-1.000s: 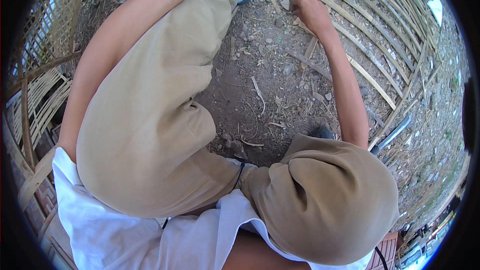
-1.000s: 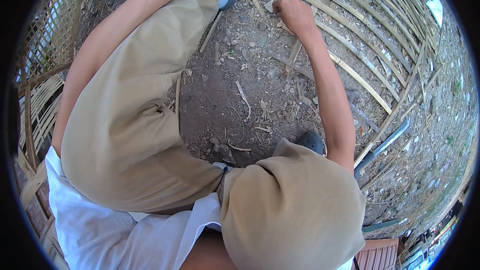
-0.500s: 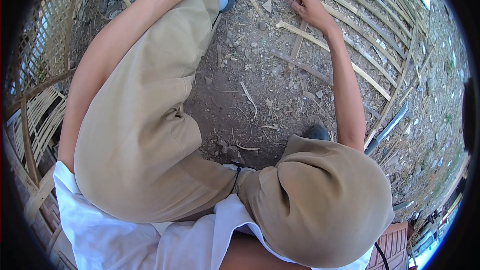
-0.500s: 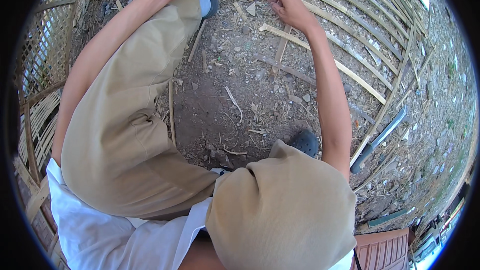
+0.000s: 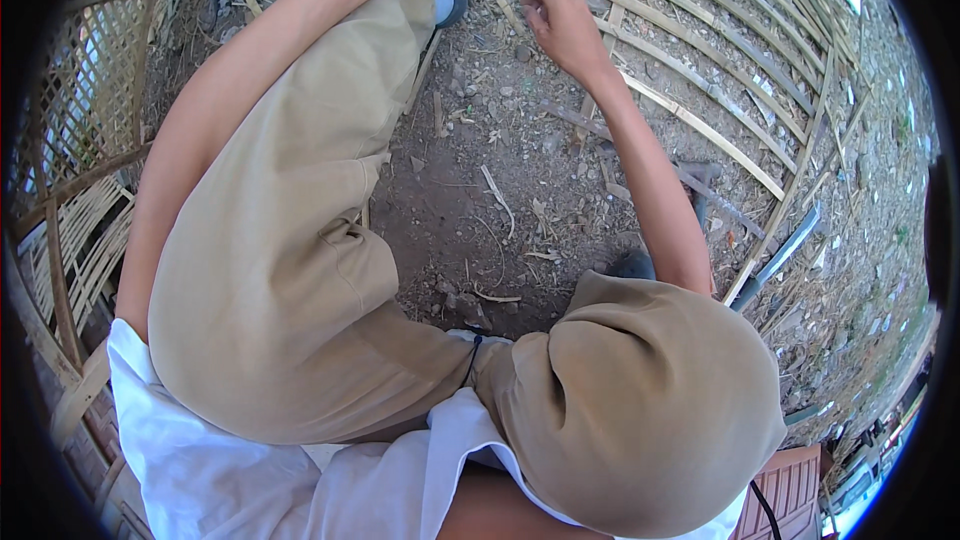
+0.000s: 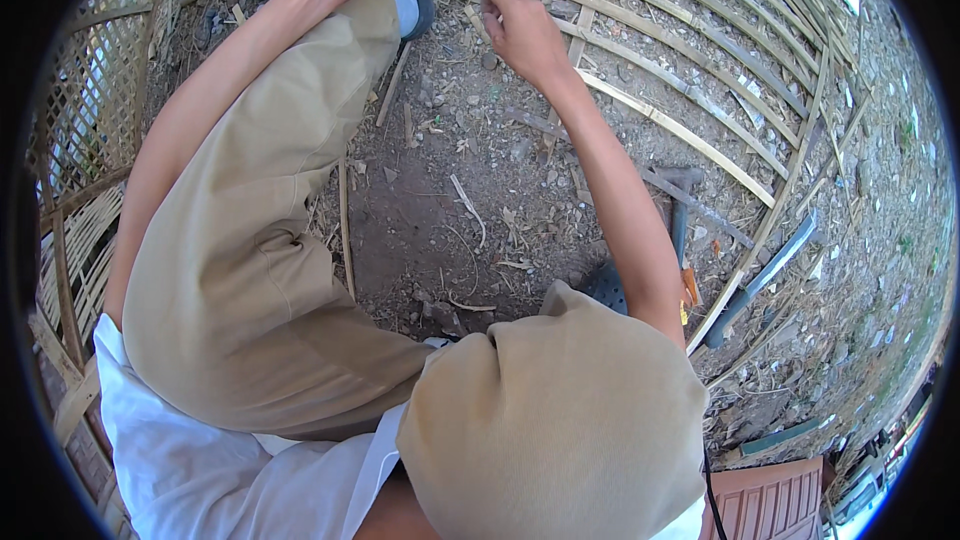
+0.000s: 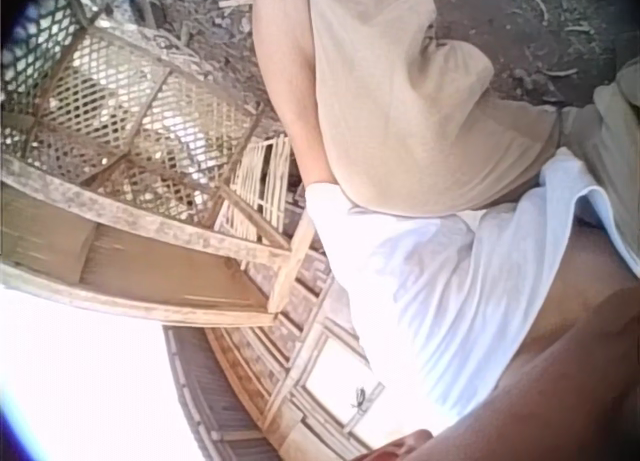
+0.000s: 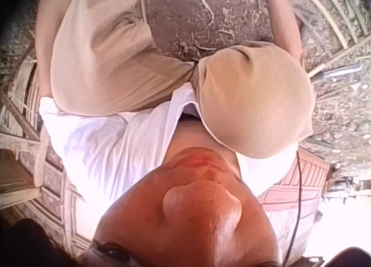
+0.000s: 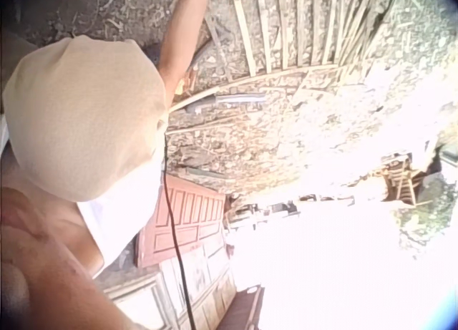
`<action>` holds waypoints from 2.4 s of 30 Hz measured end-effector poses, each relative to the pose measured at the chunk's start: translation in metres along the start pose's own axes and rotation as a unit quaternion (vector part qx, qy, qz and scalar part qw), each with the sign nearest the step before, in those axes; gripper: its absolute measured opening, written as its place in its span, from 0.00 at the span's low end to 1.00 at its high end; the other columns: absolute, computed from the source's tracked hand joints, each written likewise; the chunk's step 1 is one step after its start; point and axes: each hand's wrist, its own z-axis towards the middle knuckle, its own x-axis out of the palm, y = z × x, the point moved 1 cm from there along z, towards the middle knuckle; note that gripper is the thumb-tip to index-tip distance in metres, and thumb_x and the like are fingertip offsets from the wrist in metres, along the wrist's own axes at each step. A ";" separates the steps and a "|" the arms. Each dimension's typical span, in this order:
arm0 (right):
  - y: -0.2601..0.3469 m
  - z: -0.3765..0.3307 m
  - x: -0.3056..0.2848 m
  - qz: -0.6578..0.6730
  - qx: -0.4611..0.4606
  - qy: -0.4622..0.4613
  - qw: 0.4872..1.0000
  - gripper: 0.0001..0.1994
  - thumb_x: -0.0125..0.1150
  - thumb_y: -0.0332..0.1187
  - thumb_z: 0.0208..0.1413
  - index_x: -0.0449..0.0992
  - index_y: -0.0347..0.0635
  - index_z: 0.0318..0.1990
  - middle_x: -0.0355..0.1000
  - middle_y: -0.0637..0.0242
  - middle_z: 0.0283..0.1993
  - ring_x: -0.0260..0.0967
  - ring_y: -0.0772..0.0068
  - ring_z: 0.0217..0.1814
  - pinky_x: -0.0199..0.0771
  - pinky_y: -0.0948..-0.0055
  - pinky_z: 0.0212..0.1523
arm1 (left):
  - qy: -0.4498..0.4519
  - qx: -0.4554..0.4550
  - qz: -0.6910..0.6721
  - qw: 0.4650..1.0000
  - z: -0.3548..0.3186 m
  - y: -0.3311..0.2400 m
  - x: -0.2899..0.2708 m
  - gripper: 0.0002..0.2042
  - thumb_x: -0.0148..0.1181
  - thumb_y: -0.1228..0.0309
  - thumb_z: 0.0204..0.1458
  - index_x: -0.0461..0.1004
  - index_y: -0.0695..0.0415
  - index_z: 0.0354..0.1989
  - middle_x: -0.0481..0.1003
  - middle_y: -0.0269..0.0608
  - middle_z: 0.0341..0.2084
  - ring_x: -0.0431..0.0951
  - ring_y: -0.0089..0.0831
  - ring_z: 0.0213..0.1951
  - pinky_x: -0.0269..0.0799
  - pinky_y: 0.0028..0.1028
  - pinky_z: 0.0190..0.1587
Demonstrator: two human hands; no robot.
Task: The person assembles a bamboo lattice by nailing thin strips together with a hammer and then uses a machete to shave and trim the wood edges while sitting on the ground.
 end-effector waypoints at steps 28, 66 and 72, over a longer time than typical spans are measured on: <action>-0.001 -0.367 -0.209 0.088 0.387 -0.361 0.844 0.05 0.61 0.24 0.67 0.83 0.38 0.45 0.78 0.70 0.32 0.67 0.83 0.29 0.69 0.76 0.31 | 0.176 -0.250 0.343 0.888 -0.051 0.005 0.121 0.49 0.61 0.81 0.53 0.44 0.48 0.85 0.79 0.43 0.51 0.81 0.33 0.52 0.78 0.32 0.59; -0.092 -0.564 -0.289 0.505 0.182 -0.706 0.461 0.13 0.66 0.23 0.67 0.74 0.34 0.56 0.76 0.56 0.56 0.75 0.60 0.61 0.73 0.49 0.72 | 0.368 -0.253 0.866 0.226 -0.164 0.086 0.333 0.16 0.57 0.61 0.67 0.71 0.62 0.52 0.80 0.56 0.44 0.79 0.57 0.52 0.74 0.49 0.55; -0.124 -0.560 -0.287 0.525 0.116 -0.719 0.441 0.15 0.65 0.22 0.67 0.73 0.31 0.59 0.76 0.54 0.58 0.73 0.58 0.63 0.70 0.53 0.75 | 0.352 -0.261 0.878 0.194 -0.188 0.059 0.242 0.15 0.58 0.63 0.64 0.72 0.62 0.51 0.80 0.58 0.43 0.79 0.57 0.53 0.75 0.49 0.54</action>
